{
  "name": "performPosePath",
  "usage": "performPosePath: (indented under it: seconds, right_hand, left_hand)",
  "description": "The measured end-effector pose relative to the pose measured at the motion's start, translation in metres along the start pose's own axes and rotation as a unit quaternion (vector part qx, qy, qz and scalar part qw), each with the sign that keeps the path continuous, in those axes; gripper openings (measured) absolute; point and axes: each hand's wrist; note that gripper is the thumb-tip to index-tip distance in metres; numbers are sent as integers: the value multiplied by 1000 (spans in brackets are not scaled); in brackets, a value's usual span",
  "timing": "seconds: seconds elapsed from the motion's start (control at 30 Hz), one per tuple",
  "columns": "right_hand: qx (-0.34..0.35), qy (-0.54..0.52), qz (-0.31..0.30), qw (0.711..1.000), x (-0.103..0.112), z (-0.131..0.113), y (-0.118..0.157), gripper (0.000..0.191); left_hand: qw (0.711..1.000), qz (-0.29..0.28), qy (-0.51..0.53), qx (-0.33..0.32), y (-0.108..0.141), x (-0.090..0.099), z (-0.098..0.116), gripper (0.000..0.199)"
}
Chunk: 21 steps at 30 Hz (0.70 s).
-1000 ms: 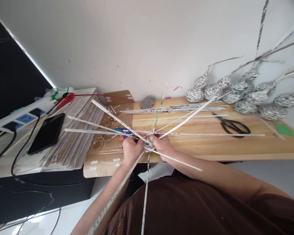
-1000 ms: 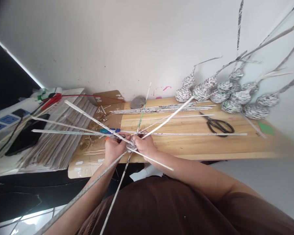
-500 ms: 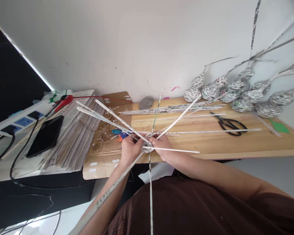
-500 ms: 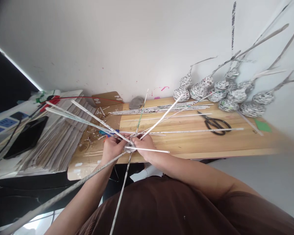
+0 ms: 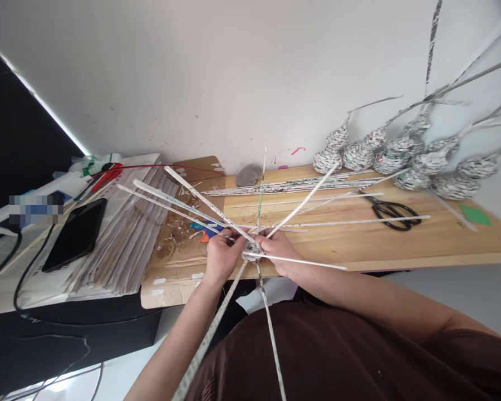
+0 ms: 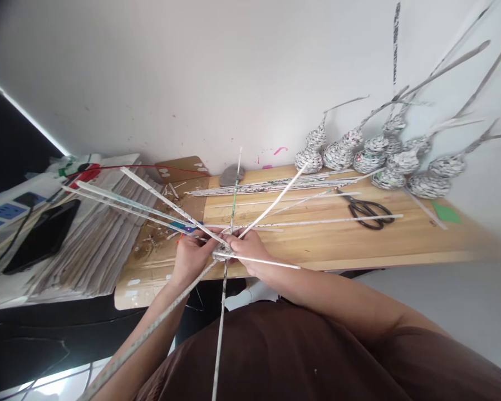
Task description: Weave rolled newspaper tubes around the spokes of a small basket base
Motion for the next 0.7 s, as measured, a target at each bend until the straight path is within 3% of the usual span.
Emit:
performPosePath:
  seconds: [0.2,0.7]
  right_hand:
    - [-4,17,27,999,-1,1,0,22]
    - [-26,-62,22,998,-4,-7,11,17]
  left_hand:
    - [1000,-23,5,-3,1,2,4,29]
    - [993,42,-101,-37,-1,-4,-6,18]
Point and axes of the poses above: each hand's wrist, its own y-axis away from the middle knuckle, its own x-axis out of the back of the hand, z = x × y, and after that the axes turned 5 degrees about -y, right-handed
